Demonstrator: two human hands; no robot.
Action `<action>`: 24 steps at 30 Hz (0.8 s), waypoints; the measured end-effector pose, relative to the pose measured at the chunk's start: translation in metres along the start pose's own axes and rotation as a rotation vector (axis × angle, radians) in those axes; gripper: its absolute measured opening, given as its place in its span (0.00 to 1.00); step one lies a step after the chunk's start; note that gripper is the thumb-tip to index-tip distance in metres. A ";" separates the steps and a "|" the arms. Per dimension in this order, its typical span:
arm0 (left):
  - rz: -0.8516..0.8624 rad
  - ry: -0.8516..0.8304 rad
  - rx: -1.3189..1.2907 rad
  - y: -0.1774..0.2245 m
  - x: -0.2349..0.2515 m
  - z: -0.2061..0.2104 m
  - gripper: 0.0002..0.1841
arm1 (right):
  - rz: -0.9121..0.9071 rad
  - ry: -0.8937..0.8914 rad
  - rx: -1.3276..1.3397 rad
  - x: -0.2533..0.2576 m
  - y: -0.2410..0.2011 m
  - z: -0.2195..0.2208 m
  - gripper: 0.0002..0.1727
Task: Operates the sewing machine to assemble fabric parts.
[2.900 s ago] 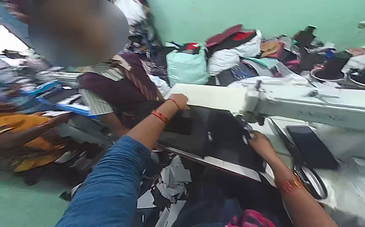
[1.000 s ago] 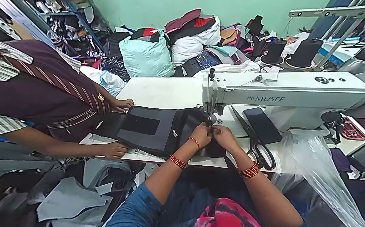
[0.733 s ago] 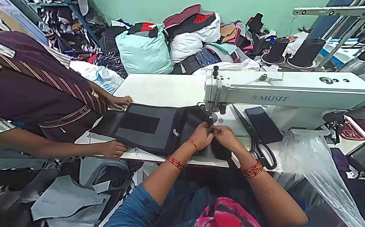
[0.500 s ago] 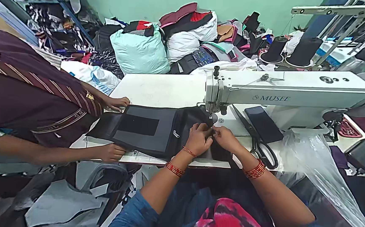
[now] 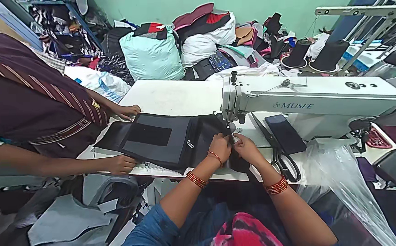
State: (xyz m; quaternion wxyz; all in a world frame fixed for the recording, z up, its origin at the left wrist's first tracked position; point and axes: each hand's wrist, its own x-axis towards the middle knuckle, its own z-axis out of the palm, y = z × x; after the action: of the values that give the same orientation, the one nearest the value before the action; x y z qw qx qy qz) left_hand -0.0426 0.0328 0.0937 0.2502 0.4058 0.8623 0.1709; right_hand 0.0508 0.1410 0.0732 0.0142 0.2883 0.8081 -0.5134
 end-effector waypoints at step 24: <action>0.138 -0.015 -0.047 -0.023 0.001 -0.005 0.24 | -0.027 -0.066 -0.060 0.000 -0.002 0.002 0.30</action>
State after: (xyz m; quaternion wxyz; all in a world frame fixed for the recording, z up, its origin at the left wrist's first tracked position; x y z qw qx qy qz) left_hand -0.0600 0.0189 0.0859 0.2535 0.4596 0.8261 0.2048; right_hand 0.0497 0.1390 0.0740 0.0428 0.2597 0.8261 -0.4983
